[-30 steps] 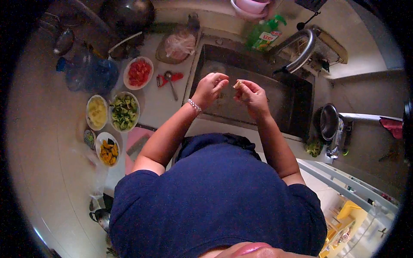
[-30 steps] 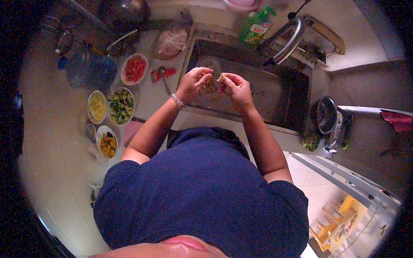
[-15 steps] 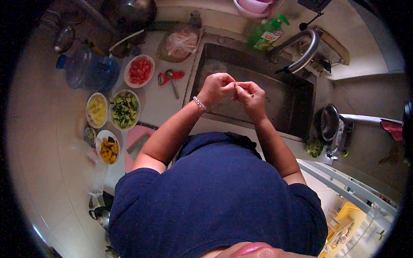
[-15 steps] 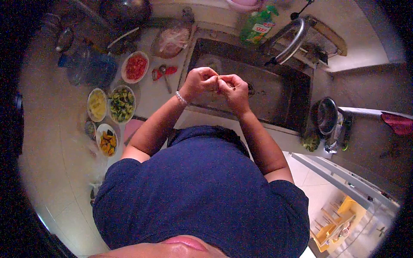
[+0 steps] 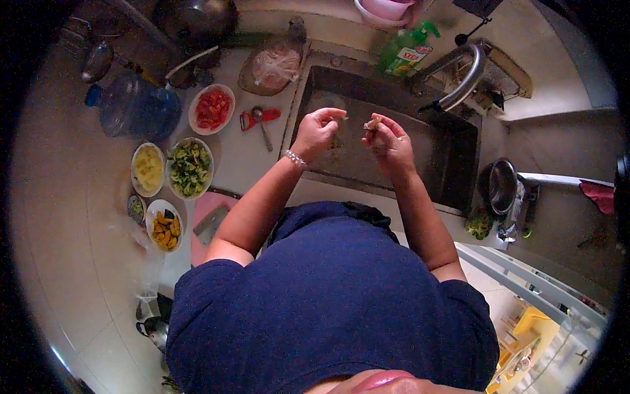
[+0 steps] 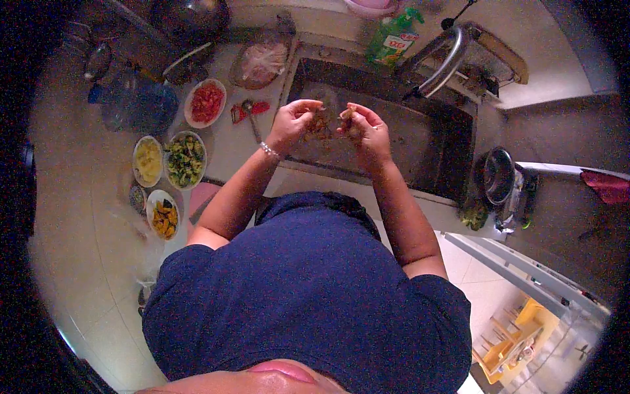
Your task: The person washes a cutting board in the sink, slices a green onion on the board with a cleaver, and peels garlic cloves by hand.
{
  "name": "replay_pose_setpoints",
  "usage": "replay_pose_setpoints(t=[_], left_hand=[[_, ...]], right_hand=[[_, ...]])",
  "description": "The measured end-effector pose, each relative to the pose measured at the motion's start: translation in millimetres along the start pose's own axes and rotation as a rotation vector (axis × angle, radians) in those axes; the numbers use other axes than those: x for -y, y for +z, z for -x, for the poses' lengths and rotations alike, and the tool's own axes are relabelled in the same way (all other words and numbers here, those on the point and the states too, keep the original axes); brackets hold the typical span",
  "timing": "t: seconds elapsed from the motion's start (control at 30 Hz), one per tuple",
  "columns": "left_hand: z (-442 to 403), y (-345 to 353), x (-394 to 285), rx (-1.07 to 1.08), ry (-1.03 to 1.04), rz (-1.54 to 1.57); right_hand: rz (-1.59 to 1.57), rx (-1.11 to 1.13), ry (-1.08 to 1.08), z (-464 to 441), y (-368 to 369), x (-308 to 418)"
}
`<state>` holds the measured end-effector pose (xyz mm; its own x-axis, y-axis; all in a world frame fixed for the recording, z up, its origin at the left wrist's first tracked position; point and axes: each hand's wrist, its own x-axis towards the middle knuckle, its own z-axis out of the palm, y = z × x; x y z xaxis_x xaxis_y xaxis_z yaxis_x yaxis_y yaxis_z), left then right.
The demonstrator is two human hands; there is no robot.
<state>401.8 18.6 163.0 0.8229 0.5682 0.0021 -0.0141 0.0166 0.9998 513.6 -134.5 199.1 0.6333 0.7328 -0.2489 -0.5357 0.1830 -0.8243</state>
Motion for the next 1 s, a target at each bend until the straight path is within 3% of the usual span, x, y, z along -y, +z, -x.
replay_pose_setpoints(t=[0.1,0.4,0.83,0.9,1.0], left_hand=[[-1.8,0.2,-3.5,0.131,-0.104,-0.030],[0.1,10.3,-32.3,0.124,0.077,-0.188],[4.7,7.4,-15.4,0.124,-0.089,0.121],[5.6,7.5,-15.6,0.112,-0.105,0.291],[4.8,4.8,-23.1,0.136,-0.112,0.232]], right_hand=[[0.072,0.015,0.018,-2.7,-0.1,-2.8],[0.390,0.069,-0.048,1.6,15.8,-0.8],[0.252,0.091,-0.009,2.1,21.3,-7.9],[0.241,0.087,-0.036,2.9,24.7,-7.3],[0.344,0.097,-0.124,1.9,23.7,-6.5]])
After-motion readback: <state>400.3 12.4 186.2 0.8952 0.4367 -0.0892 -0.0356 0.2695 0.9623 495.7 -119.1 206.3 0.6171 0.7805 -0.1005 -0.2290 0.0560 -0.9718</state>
